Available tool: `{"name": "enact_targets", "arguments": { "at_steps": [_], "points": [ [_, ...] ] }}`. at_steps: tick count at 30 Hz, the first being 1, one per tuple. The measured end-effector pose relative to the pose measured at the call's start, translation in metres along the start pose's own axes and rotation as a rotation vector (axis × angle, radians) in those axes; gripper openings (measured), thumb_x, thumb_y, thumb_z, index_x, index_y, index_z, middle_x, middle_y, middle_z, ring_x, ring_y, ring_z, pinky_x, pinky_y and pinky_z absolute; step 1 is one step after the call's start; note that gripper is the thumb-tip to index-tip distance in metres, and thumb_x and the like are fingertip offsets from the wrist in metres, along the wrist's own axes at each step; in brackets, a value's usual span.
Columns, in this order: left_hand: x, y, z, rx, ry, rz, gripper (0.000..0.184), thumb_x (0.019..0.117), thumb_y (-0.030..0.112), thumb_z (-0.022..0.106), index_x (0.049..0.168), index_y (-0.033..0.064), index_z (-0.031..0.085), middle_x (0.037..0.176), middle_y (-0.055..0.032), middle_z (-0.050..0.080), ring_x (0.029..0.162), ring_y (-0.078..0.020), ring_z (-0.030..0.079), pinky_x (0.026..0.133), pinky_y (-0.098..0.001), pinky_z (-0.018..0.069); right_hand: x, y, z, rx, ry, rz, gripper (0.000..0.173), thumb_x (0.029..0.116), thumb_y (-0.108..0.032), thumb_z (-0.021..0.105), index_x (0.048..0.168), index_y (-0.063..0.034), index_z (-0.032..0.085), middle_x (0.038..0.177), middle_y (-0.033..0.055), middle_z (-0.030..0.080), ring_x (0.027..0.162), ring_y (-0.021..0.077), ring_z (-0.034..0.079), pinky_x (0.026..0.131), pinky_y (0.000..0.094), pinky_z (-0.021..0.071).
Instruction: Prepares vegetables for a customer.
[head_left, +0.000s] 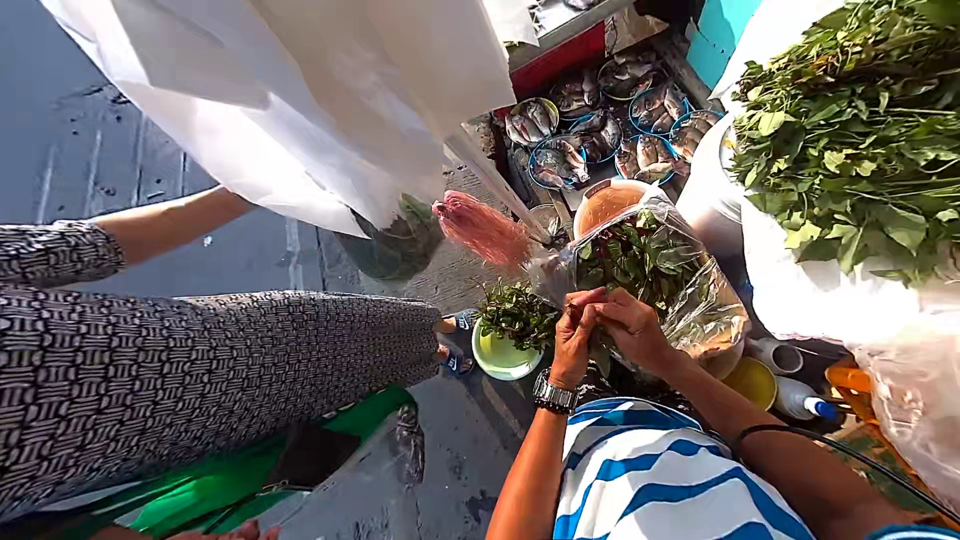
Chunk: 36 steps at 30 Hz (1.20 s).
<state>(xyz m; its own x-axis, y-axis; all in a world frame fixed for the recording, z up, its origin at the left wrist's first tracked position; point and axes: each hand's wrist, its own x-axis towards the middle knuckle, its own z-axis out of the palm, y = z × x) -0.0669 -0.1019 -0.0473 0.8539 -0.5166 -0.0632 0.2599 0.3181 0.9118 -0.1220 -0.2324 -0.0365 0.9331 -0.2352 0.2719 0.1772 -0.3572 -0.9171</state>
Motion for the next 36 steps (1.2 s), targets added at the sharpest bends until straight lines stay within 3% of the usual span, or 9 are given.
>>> {"name": "enact_targets", "arguments": {
  "at_steps": [5,7,10,14,18,22,27,33,36],
  "points": [
    [-0.013,0.011,-0.006,-0.130,0.122,-0.035,0.036,0.1054,0.030,0.052,0.123,0.0024,0.068,0.130,-0.0107,0.069,0.118,-0.0191,0.066,0.098,-0.0358,0.0561,-0.004,0.002,-0.006,0.050,-0.097,0.129,0.025,0.0990,-0.010,0.060,0.113,0.0043,0.073,0.112,0.0196,0.071,0.104,0.0228,0.069,0.093,0.0357,0.0576],
    [-0.016,0.023,-0.016,-0.257,0.222,-0.031,0.037,0.1095,0.027,0.039,0.115,0.0044,0.069,0.110,-0.0136,0.076,0.106,-0.0255,0.073,0.093,-0.0417,0.0596,0.004,0.028,-0.019,0.001,-0.073,0.347,0.028,0.1021,-0.015,0.056,0.118,0.0017,0.073,0.113,0.0179,0.070,0.104,0.0225,0.068,0.095,0.0367,0.0546],
    [-0.017,0.038,-0.035,-0.510,0.282,-0.034,0.050,0.1122,0.033,0.023,0.103,0.0155,0.069,0.073,0.0006,0.070,0.072,-0.0164,0.071,0.076,-0.0373,0.0621,0.024,0.091,-0.040,-0.213,-0.224,0.699,0.035,0.1043,-0.008,0.051,0.136,0.0015,0.063,0.136,0.0252,0.061,0.128,0.0356,0.058,0.113,0.0466,0.0429],
    [-0.020,0.033,-0.059,-0.661,0.325,-0.031,0.033,0.1090,0.025,0.042,0.110,0.0104,0.071,0.059,0.0027,0.061,0.053,-0.0120,0.062,0.059,-0.0306,0.0578,0.041,0.145,-0.069,-0.538,-0.249,1.025,0.038,0.1023,-0.017,0.056,0.134,0.0042,0.059,0.140,0.0275,0.057,0.132,0.0415,0.055,0.108,0.0584,0.0445],
    [-0.017,0.019,-0.066,-0.532,0.469,-0.126,0.034,0.1083,0.017,0.037,0.117,0.0072,0.068,0.051,0.0057,0.055,0.043,-0.0065,0.055,0.050,-0.0243,0.0534,0.045,0.159,-0.070,-0.691,-0.244,1.093,0.071,0.0956,-0.034,0.071,0.147,0.0071,0.044,0.146,0.0319,0.049,0.133,0.0479,0.051,0.104,0.0653,0.0440],
    [-0.004,0.008,-0.058,-0.432,0.514,-0.245,0.036,0.1083,0.016,0.035,0.110,0.0067,0.069,0.046,0.0073,0.048,0.038,-0.0049,0.049,0.044,-0.0228,0.0485,0.041,0.150,-0.055,-0.723,-0.234,1.113,0.051,0.0999,-0.018,0.059,0.144,0.0056,0.049,0.145,0.0278,0.053,0.130,0.0428,0.057,0.104,0.0593,0.0464],
    [0.023,0.000,-0.046,-0.230,0.463,-0.385,0.030,0.1077,0.015,0.040,0.110,0.0023,0.068,0.049,0.0052,0.048,0.039,-0.0065,0.048,0.044,-0.0246,0.0497,0.031,0.127,-0.063,-0.574,-0.213,1.052,0.028,0.0991,-0.015,0.058,0.119,0.0026,0.067,0.131,0.0226,0.064,0.124,0.0379,0.060,0.102,0.0574,0.0479],
    [0.036,-0.005,-0.016,-0.128,0.362,-0.412,0.030,0.1065,0.012,0.041,0.115,-0.0039,0.065,0.052,0.0024,0.050,0.041,-0.0075,0.049,0.044,-0.0240,0.0492,0.024,0.143,-0.056,-0.583,-0.160,0.959,0.040,0.1022,-0.014,0.053,0.140,-0.0011,0.059,0.146,0.0223,0.053,0.132,0.0386,0.056,0.106,0.0561,0.0471],
    [0.026,-0.004,-0.015,-0.144,0.312,-0.371,0.030,0.1058,0.011,0.041,0.115,-0.0035,0.065,0.052,0.0020,0.052,0.041,-0.0080,0.051,0.046,-0.0251,0.0504,0.033,0.156,-0.049,-0.548,-0.080,1.041,0.042,0.1013,-0.014,0.055,0.141,0.0000,0.058,0.149,0.0230,0.050,0.138,0.0390,0.050,0.109,0.0566,0.0447]
  ]
}}
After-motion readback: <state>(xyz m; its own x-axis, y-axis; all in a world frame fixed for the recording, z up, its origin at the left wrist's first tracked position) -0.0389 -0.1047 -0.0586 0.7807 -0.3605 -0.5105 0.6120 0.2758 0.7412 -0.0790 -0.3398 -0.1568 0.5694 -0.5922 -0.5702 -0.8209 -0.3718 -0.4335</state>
